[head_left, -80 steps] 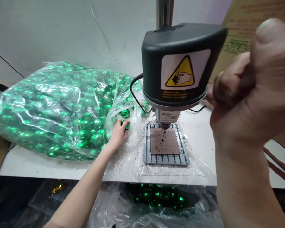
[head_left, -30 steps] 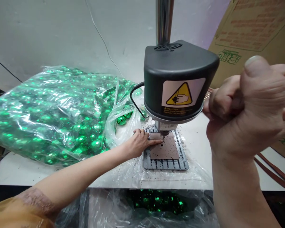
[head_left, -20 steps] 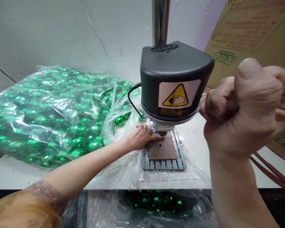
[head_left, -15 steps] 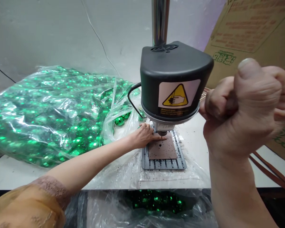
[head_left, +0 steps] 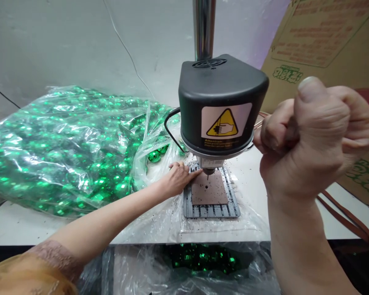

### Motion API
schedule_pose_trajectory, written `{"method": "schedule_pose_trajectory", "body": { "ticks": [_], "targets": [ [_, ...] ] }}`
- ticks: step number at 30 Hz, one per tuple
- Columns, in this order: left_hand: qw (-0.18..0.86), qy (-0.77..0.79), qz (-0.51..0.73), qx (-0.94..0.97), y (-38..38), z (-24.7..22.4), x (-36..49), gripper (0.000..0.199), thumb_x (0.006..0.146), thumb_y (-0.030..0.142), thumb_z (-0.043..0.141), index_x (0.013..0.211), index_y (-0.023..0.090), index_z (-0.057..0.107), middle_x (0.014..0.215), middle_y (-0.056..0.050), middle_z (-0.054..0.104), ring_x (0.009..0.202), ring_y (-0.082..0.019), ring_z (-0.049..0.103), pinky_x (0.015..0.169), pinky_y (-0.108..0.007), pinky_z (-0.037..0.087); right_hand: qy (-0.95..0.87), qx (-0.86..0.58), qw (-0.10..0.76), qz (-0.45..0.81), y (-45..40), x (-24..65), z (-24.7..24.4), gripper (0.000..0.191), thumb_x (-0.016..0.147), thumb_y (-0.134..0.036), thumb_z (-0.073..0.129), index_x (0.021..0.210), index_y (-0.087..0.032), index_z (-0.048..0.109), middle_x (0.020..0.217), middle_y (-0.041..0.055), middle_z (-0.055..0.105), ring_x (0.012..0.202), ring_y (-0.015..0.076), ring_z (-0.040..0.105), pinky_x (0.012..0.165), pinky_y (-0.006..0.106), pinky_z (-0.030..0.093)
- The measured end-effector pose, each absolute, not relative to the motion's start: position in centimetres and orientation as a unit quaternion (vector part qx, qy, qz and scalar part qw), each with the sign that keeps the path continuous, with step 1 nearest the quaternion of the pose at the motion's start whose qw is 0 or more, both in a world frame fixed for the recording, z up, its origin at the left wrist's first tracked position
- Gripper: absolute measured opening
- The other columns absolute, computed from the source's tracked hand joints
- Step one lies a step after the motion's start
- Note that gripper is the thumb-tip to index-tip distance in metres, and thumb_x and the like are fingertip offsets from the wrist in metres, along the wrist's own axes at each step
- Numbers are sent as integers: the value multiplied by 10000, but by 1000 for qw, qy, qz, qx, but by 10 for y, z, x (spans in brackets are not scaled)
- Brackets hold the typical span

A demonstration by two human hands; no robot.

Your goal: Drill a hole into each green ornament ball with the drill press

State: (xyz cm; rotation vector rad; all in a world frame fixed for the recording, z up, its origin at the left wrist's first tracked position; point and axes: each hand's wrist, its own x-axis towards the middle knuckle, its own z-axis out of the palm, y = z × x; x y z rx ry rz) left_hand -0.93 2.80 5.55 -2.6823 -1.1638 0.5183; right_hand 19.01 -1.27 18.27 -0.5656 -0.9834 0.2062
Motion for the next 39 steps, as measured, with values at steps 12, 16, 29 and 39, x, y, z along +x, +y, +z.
{"method": "schedule_pose_trajectory", "body": {
  "ticks": [12, 16, 29, 39],
  "targets": [
    [99, -387, 185, -898, -22, 56, -29, 818, 973, 121, 521, 1719, 334, 263, 1159, -137, 658, 1026, -317, 635, 827, -418, 476, -460, -255, 844, 102, -12, 190, 183, 437, 891, -213, 666, 536, -241, 413, 436, -83, 413, 356, 79, 326, 402, 329, 246],
    [115, -436, 172, -876, -24, 55, -27, 698, 965, 114, 517, 1651, 195, 420, 1157, -165, 664, 1045, -317, 637, 835, -415, 479, -461, -255, 844, 99, -12, 190, 183, 440, 897, -203, 657, 538, -237, 406, 429, -82, 410, 352, 77, 318, 393, 323, 249],
    [83, -463, 162, -868, -20, 47, -24, 745, 969, 168, 524, 1690, 253, 358, 1114, -165, 683, 995, -326, 669, 801, -412, 505, -459, -258, 843, 107, -13, 190, 183, 441, 895, -228, 664, 541, -233, 400, 435, -89, 400, 365, 66, 328, 407, 311, 263],
    [-383, -491, -221, -751, -9, 54, -32, 382, 1052, 494, 542, 1174, 185, 730, 1071, -98, 694, 975, -233, 684, 874, -357, 560, -475, -269, 831, 109, -16, 191, 182, 451, 930, -252, 650, 557, -233, 396, 460, -86, 405, 385, 68, 344, 419, 318, 283]
  ]
}}
